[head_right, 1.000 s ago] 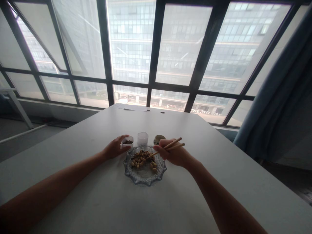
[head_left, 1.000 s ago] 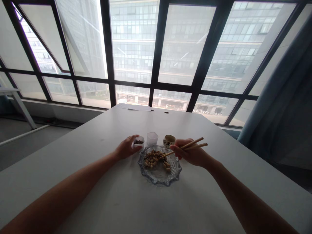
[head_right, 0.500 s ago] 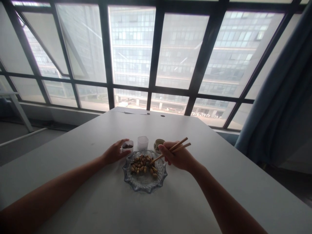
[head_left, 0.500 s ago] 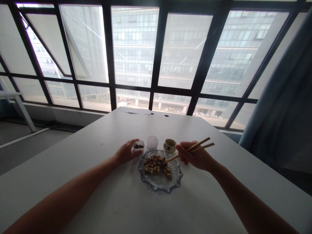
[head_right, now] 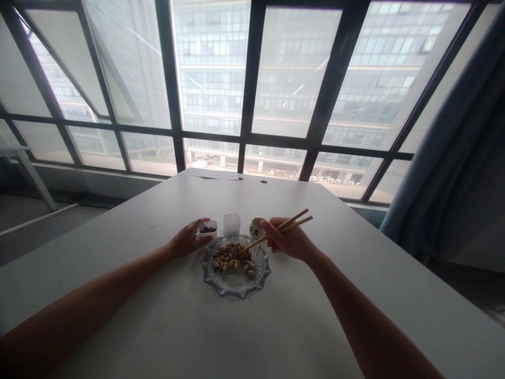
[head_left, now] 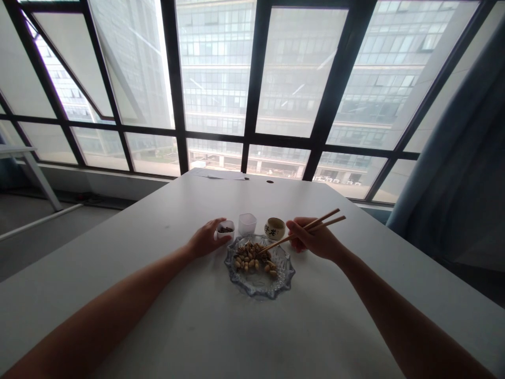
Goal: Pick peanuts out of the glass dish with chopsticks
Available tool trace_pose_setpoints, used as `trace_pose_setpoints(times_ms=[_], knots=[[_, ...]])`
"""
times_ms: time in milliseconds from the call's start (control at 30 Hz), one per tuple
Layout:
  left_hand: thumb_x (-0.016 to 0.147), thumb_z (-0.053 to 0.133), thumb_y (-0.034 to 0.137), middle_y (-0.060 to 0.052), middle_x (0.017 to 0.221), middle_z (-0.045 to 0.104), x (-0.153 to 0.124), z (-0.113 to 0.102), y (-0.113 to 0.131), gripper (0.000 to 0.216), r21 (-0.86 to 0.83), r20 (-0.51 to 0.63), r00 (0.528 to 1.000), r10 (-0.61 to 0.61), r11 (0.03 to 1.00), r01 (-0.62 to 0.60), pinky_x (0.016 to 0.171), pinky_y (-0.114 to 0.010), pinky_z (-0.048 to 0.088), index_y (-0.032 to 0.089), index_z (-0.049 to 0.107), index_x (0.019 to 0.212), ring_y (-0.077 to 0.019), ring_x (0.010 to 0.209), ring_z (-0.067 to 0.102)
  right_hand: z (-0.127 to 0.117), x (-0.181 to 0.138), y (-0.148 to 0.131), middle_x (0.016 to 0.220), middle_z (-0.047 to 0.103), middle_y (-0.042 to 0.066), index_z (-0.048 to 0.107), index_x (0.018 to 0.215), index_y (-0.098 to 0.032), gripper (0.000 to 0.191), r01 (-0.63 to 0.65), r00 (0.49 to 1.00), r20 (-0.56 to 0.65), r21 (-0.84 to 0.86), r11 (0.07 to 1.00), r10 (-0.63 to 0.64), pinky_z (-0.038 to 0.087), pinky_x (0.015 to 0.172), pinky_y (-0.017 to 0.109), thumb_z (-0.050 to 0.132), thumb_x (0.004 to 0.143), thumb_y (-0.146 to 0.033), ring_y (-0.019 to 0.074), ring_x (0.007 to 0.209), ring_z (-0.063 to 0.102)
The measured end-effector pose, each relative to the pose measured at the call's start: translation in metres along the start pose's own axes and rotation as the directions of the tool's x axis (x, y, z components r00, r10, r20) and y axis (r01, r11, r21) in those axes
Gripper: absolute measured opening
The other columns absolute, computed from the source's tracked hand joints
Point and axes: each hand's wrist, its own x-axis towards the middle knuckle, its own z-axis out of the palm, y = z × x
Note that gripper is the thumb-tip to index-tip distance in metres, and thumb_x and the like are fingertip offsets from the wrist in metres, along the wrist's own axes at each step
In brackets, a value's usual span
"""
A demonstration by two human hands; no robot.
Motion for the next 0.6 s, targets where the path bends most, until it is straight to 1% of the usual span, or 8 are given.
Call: trace_pose_setpoints(times_ms=[167, 300, 433, 600], knots=[[0.083, 0.063, 0.055, -0.018, 0.126, 0.066, 0.0, 0.001, 0.0, 0.063, -0.004, 0.003, 1.0, -0.009, 1.0, 0.009, 0.097, -0.047, 0.052, 0.016, 0.054, 0.131, -0.0314, 0.114, 0.065, -0.007, -0.005, -0.009, 0.047, 0.059, 0.001, 0.058, 0.063, -0.017, 0.061, 0.013, 1.0, 0.023, -0.039, 0.999, -0.012, 0.04, 0.037, 0.02, 0.057, 0.078, -0.076, 0.0108, 0.038, 0.055], [0.084, 0.063, 0.054, -0.019, 0.128, 0.065, 0.0, 0.001, 0.0, 0.062, 0.0, 0.006, 1.0, 0.002, 1.0, -0.002, 0.099, -0.048, 0.051, 0.014, 0.054, 0.131, -0.0321, 0.115, 0.064, -0.005, -0.006, -0.013, 0.046, 0.058, 0.001, 0.057, 0.063, -0.017, 0.063, 0.012, 0.998, 0.062, -0.068, 0.998, -0.008, 0.041, 0.037, 0.02, 0.053, 0.079, -0.078, 0.0112, 0.037, 0.056], [0.083, 0.064, 0.054, -0.017, 0.127, 0.065, 0.0, 0.001, -0.001, 0.063, -0.015, 0.002, 1.0, -0.005, 1.0, 0.005, 0.098, -0.048, 0.051, 0.016, 0.053, 0.132, -0.0312, 0.113, 0.065, -0.001, -0.005, -0.011, 0.048, 0.059, 0.001, 0.056, 0.064, -0.017, 0.062, 0.031, 0.996, 0.082, -0.124, 0.992, -0.021, 0.043, 0.038, 0.02, 0.051, 0.082, -0.076, 0.0108, 0.038, 0.056], [0.083, 0.064, 0.055, -0.017, 0.126, 0.066, 0.0, 0.001, -0.001, 0.064, -0.02, 0.008, 1.0, -0.006, 1.0, 0.006, 0.098, -0.047, 0.051, 0.016, 0.052, 0.133, -0.0307, 0.112, 0.065, 0.0, -0.004, -0.006, 0.051, 0.062, 0.001, 0.057, 0.066, -0.017, 0.059, 0.055, 0.994, 0.106, -0.148, 0.987, -0.039, 0.044, 0.039, 0.02, 0.05, 0.086, -0.072, 0.0115, 0.041, 0.059]])
